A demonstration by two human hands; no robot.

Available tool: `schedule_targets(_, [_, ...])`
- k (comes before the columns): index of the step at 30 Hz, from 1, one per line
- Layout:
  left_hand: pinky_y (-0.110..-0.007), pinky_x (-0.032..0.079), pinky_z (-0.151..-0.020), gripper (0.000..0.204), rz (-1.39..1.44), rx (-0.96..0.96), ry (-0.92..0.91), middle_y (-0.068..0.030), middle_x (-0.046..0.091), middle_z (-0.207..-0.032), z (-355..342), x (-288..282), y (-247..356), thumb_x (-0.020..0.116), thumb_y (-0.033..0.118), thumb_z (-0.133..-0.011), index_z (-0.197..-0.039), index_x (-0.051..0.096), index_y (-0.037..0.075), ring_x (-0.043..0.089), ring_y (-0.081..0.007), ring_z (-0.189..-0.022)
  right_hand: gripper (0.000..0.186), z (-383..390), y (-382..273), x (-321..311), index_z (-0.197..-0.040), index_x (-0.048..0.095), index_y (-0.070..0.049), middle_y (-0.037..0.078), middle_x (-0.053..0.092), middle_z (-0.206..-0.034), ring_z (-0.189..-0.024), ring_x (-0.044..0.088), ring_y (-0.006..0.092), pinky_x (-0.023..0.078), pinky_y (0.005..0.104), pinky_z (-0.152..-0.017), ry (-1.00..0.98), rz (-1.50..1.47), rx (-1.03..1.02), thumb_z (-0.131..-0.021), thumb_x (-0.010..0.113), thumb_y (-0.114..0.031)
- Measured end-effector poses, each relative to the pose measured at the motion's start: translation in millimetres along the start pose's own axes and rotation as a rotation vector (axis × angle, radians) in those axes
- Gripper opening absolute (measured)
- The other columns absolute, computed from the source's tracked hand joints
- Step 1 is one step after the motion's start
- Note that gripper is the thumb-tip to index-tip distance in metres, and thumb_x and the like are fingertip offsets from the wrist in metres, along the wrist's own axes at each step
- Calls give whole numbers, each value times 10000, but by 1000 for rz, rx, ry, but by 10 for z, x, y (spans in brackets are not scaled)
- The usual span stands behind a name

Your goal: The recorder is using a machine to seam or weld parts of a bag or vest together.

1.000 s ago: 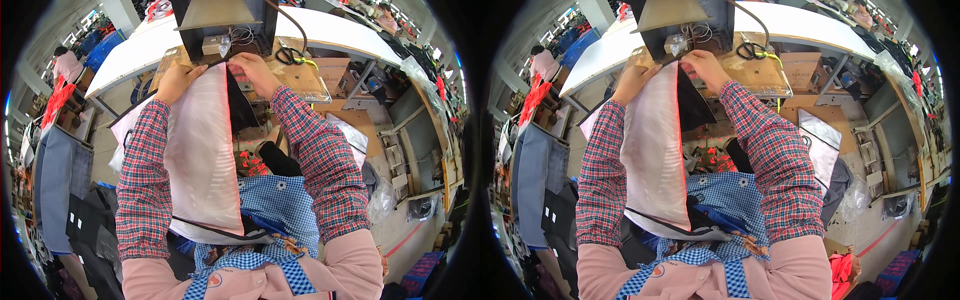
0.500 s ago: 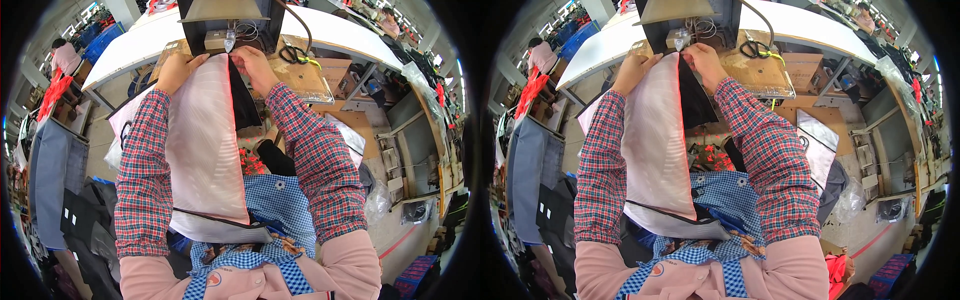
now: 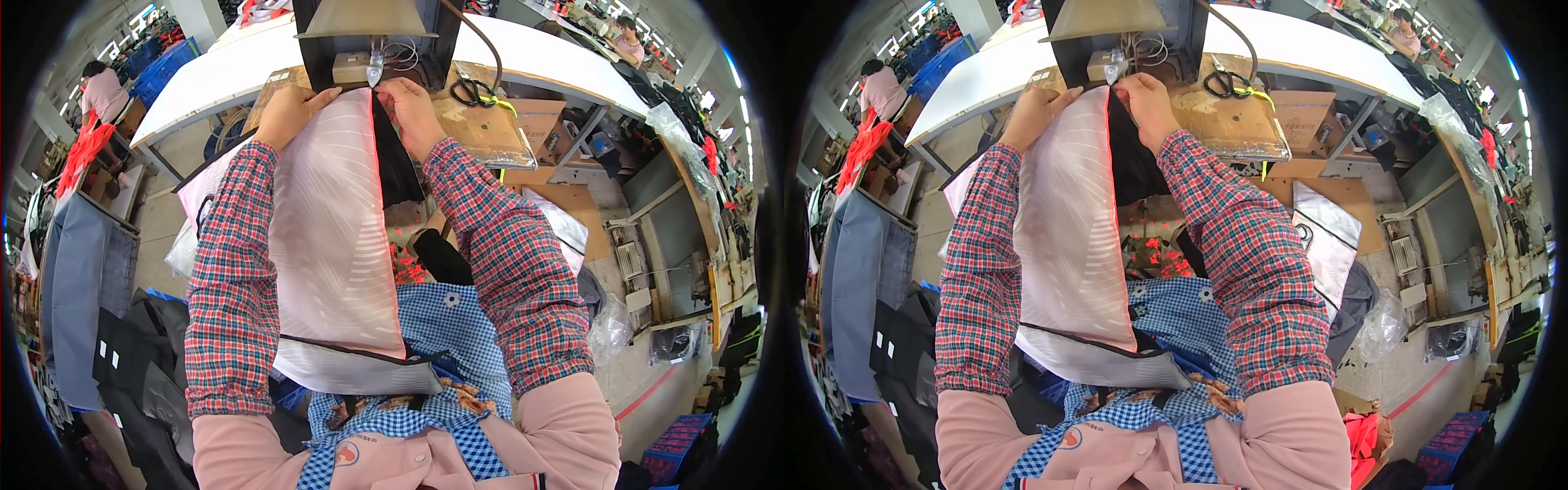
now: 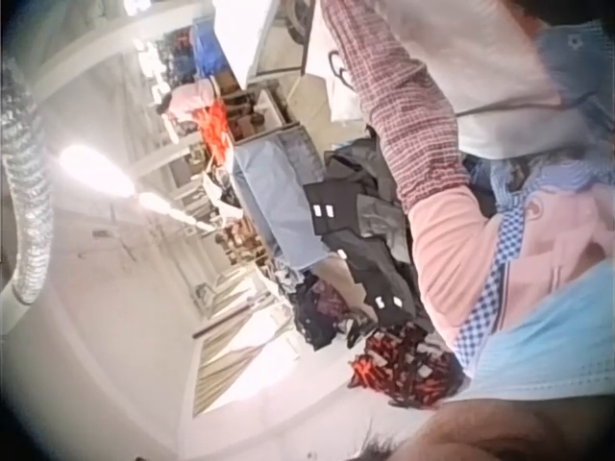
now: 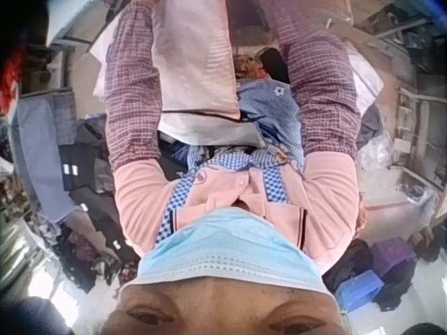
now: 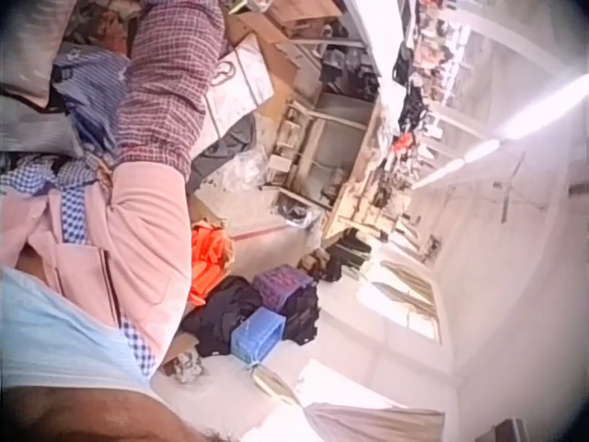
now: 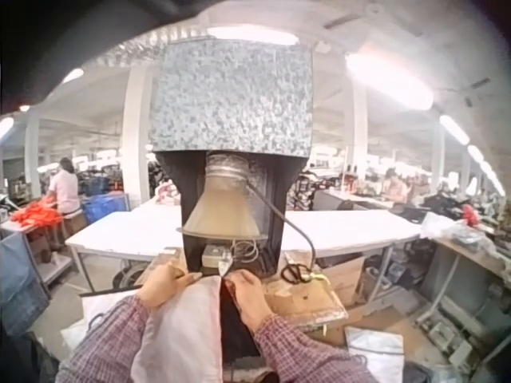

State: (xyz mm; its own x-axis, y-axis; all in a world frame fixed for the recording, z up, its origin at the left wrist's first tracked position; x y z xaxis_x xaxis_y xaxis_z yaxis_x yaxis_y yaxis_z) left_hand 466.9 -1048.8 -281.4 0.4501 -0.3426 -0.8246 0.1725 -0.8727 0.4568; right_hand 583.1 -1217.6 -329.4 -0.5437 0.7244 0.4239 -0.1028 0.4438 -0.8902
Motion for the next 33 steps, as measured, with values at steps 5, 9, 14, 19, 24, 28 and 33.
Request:
schedule_targets(5, [-366,524,-713,584,32,-41,10,-212,686,-758,-4,-70,-111,550,537,-909,-903,732,-18,682,-302,-685,133,-124,-477,-392,-914,622,-75,3,605,-783,-746,571,109,470,269,-678,45,-103,-79,-894,588,-201])
schedule_targets(9, [-374,515,-741,572,99,44,7,-214,689,-787,154,-112,-489,538,521,-924,-946,718,-22,679,-311,-713,281,261,-600,-332,-1111,604,-43,69,649,-1062,-996,609,150,492,319,-839,-368,953,-258,-881,637,-201])
schedule_targets(14, [-344,498,-689,425,245,35,-333,-149,681,-763,768,133,-109,578,389,-943,-947,704,-17,638,-193,-698,707,1374,-626,116,-1382,415,-85,106,367,-1476,-1380,284,362,271,537,-1094,-609,1721,-1296,-737,674,-217])
schedule_targets(19, [-323,480,-747,217,238,27,-593,-103,684,-860,1552,542,74,589,188,-923,-968,663,-11,584,-193,-774,342,2285,-235,483,-1179,543,-99,43,579,-1155,-1130,526,212,383,390,-1022,-1347,1274,-1317,-854,539,-205])
schedule_targets(24, [-327,423,-991,371,326,106,-583,-161,595,-1252,2422,32,371,583,163,-914,-1240,559,-13,564,-259,-1164,280,2518,183,299,-1020,551,-63,92,612,-959,-965,585,270,452,400,-870,-1137,1000,-890,-762,645,-115])
schedule_targets(28, [-351,361,-1057,454,646,-8,-762,-147,582,-1285,3194,-669,-106,512,294,-975,-1295,527,-27,498,-245,-1248,432,2415,402,-162,-1144,570,-37,147,636,-1082,-1037,591,348,474,412,-894,-749,965,-345,-728,685,-59])
schedule_targets(33, [-385,313,-1091,797,734,-106,-161,-183,617,-1196,3785,-838,-382,346,643,-942,-1156,601,-81,546,-273,-1182,423,2547,411,-469,-1189,561,-44,162,665,-1040,-968,657,292,507,327,-819,-504,870,-31,-780,665,-22])
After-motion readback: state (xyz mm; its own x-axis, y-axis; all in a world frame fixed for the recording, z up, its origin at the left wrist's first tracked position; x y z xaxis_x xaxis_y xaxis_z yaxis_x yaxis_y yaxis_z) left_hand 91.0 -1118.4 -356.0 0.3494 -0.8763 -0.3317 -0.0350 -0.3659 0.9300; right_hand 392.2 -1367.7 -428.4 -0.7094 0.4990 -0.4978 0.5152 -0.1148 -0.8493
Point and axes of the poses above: each hand's wrist, its own z-axis away from the middle knuckle, its own x-axis out of the palm, y = z × x, the point moved 4 cm from there along -z, towards the middle knuckle
